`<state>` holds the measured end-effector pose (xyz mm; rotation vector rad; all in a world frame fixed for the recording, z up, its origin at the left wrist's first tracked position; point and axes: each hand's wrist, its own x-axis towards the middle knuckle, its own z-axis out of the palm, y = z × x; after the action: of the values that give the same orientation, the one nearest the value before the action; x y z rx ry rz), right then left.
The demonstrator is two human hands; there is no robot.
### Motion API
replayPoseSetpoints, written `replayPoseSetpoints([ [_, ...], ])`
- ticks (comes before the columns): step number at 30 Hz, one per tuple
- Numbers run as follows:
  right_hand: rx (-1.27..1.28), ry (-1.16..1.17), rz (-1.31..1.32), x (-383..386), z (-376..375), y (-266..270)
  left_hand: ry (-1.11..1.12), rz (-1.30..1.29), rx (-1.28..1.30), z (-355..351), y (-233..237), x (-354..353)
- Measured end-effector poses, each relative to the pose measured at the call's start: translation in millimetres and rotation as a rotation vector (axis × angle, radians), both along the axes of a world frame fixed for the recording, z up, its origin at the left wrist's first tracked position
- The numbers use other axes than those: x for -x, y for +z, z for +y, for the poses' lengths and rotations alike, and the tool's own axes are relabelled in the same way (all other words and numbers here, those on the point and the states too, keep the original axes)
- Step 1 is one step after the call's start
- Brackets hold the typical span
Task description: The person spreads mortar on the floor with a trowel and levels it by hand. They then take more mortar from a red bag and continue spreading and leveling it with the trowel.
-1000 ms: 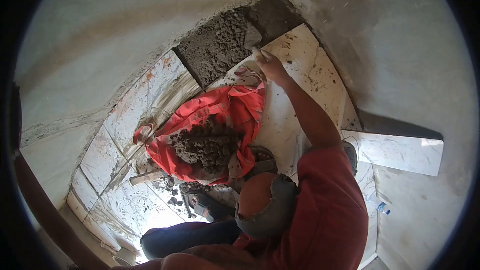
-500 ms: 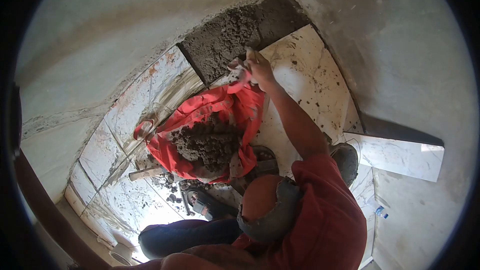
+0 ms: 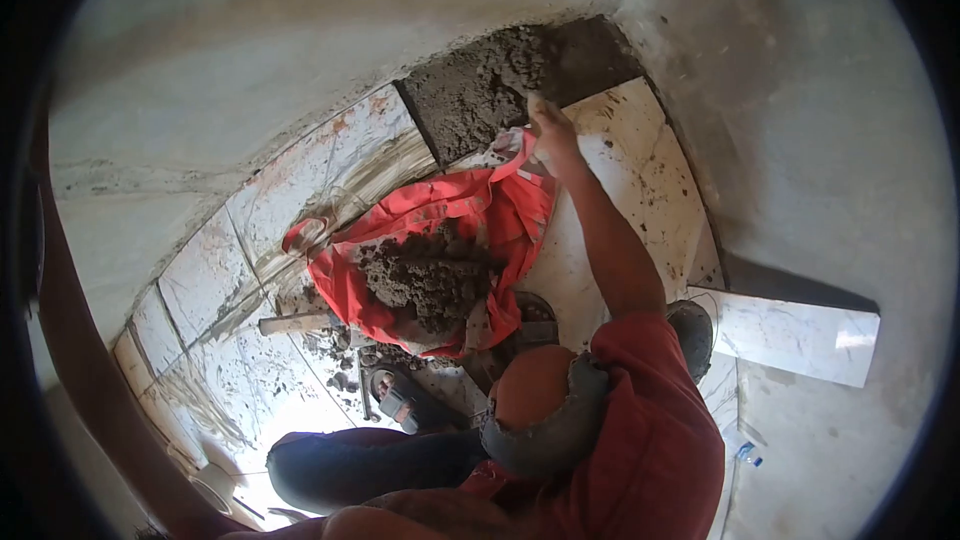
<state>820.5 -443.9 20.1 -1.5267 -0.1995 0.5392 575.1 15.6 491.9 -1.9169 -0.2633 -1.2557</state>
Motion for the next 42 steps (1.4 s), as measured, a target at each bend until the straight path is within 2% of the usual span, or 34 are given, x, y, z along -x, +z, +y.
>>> replayPoseSetpoints([
  [1,0.004,0.013,0.000,4.0,-2.2,16.8,0.003,0.000,-0.015,-3.0,-0.1,-1.4],
  [3,0.140,-0.012,0.273,13.3,-8.7,43.7,-0.016,0.006,-0.087,2.1,-1.1,-2.4],
  [4,0.237,0.012,-0.153,7.3,-15.0,26.3,-0.012,0.001,-0.078,4.1,-1.0,-3.2],
  [5,0.088,0.075,0.144,32.6,-24.8,78.0,-0.011,-0.002,-0.063,4.1,-1.0,-0.5],
  [7,0.253,0.180,0.018,47.8,-39.1,105.2,-0.008,-0.002,-0.033,-0.6,1.2,5.3],
  [8,0.233,0.248,0.180,62.4,-34.4,141.1,-0.015,-0.004,-0.024,-4.4,1.6,7.6],
  [10,0.253,0.317,0.135,84.2,-46.1,167.9,-0.010,-0.008,-0.012,-11.1,5.2,11.1],
  [13,0.260,0.450,0.202,114.3,-71.9,180.8,-0.004,-0.008,-0.001,-17.1,5.2,14.3],
  [15,0.421,0.565,0.082,134.1,-87.7,174.6,0.009,-0.007,0.006,-18.3,6.3,15.6],
  [16,0.417,0.573,0.088,144.0,-91.1,164.9,0.014,-0.002,0.009,-19.3,5.7,16.9],
  [18,0.434,0.722,-0.733,166.2,-93.5,136.9,0.028,0.003,0.005,-20.3,6.5,19.1],
  [19,0.433,0.725,-0.735,177.2,-95.7,123.7,0.032,0.004,0.011,-20.2,6.4,20.1],
  [21,0.612,0.818,-0.982,196.6,-100.2,102.8,0.033,0.001,0.009,-20.8,4.9,22.1],
  [22,0.625,0.799,-0.988,201.1,-102.8,99.7,0.027,-0.003,0.007,-19.9,5.3,21.2],
  [25,0.761,0.821,-0.864,200.0,-103.2,102.9,0.035,-0.004,0.009,-17.1,0.5,26.5],
  [27,0.632,0.601,-0.691,182.4,-94.5,113.5,0.038,-0.002,0.009,-13.4,-0.4,25.3],
  [28,0.480,0.496,-0.782,169.3,-89.8,108.5,0.037,-0.006,0.007,-12.6,0.0,26.8],
  [30,0.549,0.360,-0.407,145.1,-77.5,108.8,0.045,-0.016,0.007,-10.6,-0.3,28.7],
  [31,0.554,0.354,-0.415,132.0,-69.3,106.3,0.049,-0.018,0.001,-9.5,-1.7,30.0],
  [33,0.412,0.058,0.031,102.1,-51.3,96.7,0.055,-0.029,-0.001,-7.7,-3.9,32.3],
  [34,0.415,0.053,0.026,85.5,-45.2,86.4,0.055,-0.029,-0.002,-6.4,-4.5,33.0],
  [36,0.290,-0.093,0.210,54.7,-41.2,60.3,0.051,-0.032,-0.006,-6.7,-6.5,33.1],
  [40,0.386,-0.072,0.299,47.5,-38.5,40.8,0.044,-0.032,-0.011,-6.0,-7.6,30.7],
  [42,0.515,0.081,0.293,65.7,-33.7,39.3,0.049,-0.032,-0.014,-5.1,-7.9,31.0],
])
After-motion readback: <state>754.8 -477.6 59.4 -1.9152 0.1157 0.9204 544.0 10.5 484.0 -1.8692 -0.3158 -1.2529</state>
